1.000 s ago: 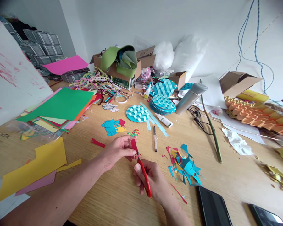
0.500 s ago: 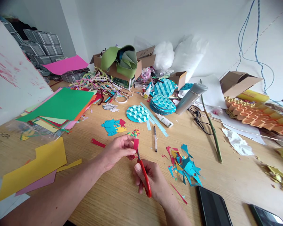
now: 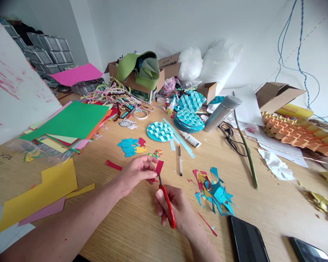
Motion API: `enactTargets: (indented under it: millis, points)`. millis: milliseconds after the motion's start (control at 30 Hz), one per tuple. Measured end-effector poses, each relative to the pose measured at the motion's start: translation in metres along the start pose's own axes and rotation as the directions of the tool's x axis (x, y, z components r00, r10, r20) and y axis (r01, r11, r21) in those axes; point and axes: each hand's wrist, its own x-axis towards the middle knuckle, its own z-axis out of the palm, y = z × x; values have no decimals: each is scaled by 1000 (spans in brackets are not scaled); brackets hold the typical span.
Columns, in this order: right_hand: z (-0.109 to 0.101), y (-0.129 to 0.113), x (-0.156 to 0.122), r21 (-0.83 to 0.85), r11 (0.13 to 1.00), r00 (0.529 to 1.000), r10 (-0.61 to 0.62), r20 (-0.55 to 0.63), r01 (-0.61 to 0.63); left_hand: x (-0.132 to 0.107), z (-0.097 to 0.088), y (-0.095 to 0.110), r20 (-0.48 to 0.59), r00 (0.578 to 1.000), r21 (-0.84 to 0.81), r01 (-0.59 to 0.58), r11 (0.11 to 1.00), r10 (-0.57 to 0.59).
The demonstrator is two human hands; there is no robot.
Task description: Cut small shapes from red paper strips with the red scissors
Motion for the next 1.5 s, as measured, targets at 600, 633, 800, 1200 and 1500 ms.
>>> enactTargets:
  millis: [600,633,800,1200,1500]
  points:
    - [-1,0,-1,-32,999,1000,22,17,-22,-2,-1,6,19,1000,52,24,998,-25]
    - [-2,0,0,-33,999,1000,18,18,-18,-2,-1,6,14,1000,49,26,998,-27]
    - [-1,0,1,-12,1000,1000,12,11,-12,-3,-1,5,37,998,34,54,998,-55]
    - [-1,-1,-1,-27,1000,1000,7,15,-7,-2,0,6,-12,999,23,37,999,-37]
    - [-1,0,-1,-33,999,999,12,42,-10,-1,-3,5,0,1000,88,29,996,-29]
